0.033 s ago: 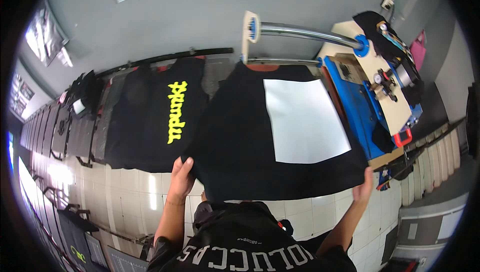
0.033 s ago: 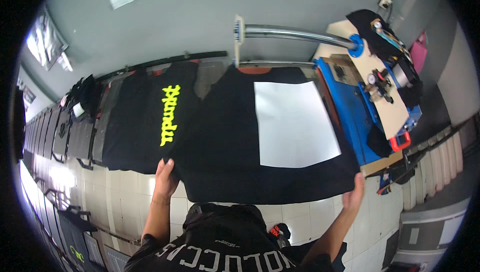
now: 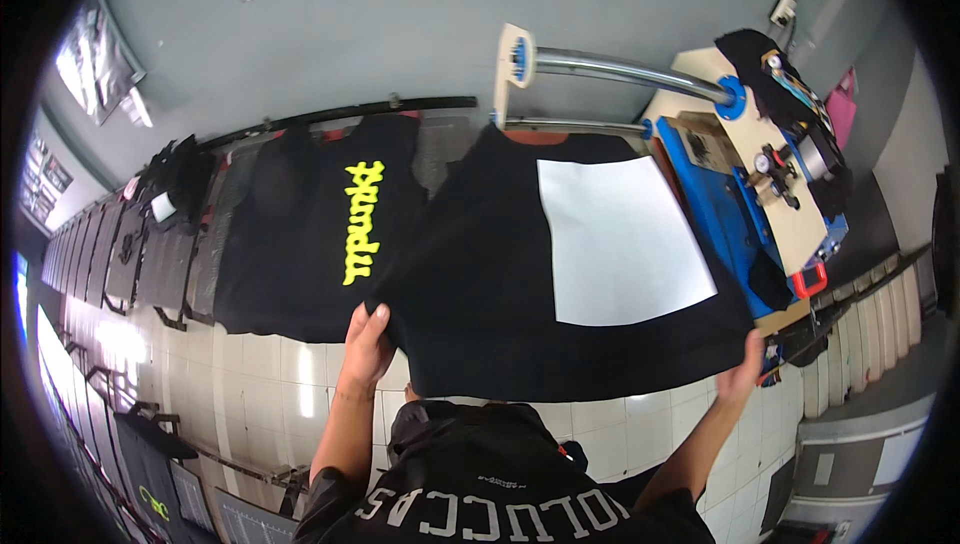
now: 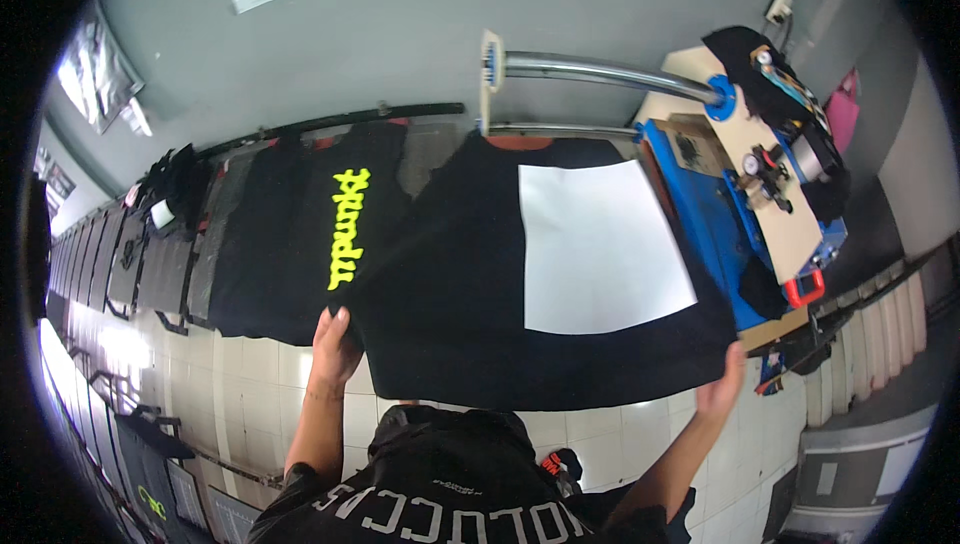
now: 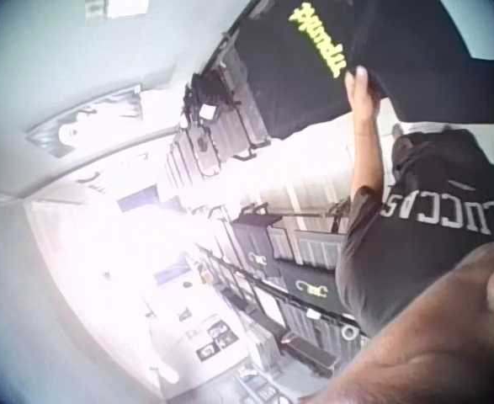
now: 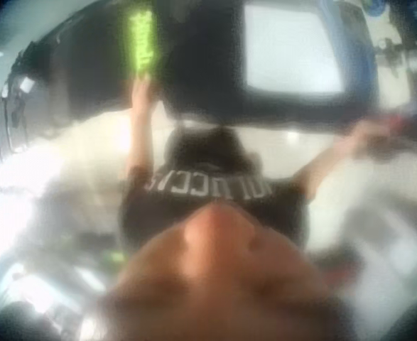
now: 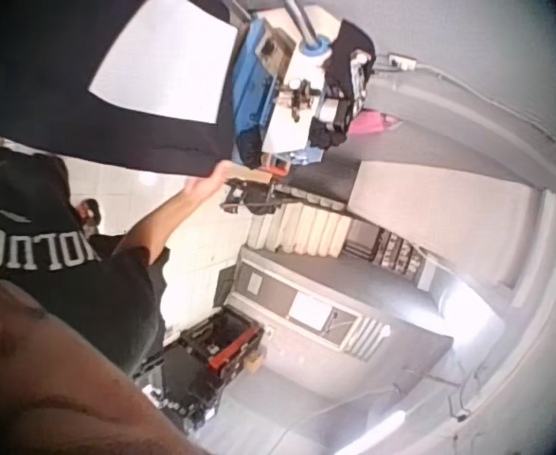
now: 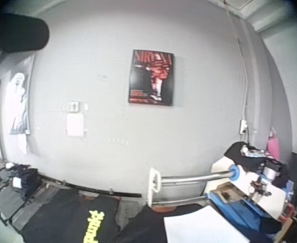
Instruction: The person applies a heat press to several black t-shirts by placing a protective sheet over the design and lowering the press machine.
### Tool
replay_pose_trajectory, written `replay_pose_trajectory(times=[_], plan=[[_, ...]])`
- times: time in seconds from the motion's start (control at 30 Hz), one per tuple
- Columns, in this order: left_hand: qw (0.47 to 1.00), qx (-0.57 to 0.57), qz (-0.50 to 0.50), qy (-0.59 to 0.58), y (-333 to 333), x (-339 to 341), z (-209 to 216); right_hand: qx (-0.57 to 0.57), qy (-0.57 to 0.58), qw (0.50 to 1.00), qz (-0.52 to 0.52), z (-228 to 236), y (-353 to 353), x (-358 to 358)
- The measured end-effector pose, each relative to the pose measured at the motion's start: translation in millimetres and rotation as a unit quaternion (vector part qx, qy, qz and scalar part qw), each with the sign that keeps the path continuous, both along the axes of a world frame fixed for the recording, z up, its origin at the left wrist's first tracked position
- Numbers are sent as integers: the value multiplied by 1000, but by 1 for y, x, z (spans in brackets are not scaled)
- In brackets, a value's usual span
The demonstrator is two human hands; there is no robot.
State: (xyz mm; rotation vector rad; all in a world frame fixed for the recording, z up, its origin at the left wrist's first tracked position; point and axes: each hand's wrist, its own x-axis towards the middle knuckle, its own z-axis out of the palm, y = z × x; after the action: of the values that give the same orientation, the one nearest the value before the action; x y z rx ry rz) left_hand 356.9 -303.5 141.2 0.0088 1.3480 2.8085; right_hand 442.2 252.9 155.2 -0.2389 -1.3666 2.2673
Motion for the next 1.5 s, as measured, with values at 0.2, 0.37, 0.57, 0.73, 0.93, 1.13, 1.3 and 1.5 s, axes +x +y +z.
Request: replay_pose_trajectory(times=[0.2, 0.37, 0.57, 0.73, 0.93, 1.13, 1.3, 1.5], plan=[[984, 24, 159, 76, -128, -37, 115, -24, 177, 967, -184, 228, -167, -88], [945, -62, 292, 131, -241, -83, 216, 22, 283, 958, 37, 311, -205, -196], [940, -247, 235, 8, -410, -187, 206, 95, 108, 988, 55, 264, -334, -367], [936, -262, 232, -43, -506, -258, 146, 123, 46, 988, 77, 191, -425, -460], [919, -246, 304, 51, -511, -278, 200, 118, 169, 977, 58, 247, -454, -442], [927, -168, 325, 81, -516, -170, 199, 100, 261, 953, 117, 241, -466, -323], [916, -241, 320, -26, -516, -74, 116, 99, 126, 984, 83, 142, -489, -200], [929, -283, 175, -160, -539, -22, -26, 32, -98, 987, 125, -25, -494, -127]])
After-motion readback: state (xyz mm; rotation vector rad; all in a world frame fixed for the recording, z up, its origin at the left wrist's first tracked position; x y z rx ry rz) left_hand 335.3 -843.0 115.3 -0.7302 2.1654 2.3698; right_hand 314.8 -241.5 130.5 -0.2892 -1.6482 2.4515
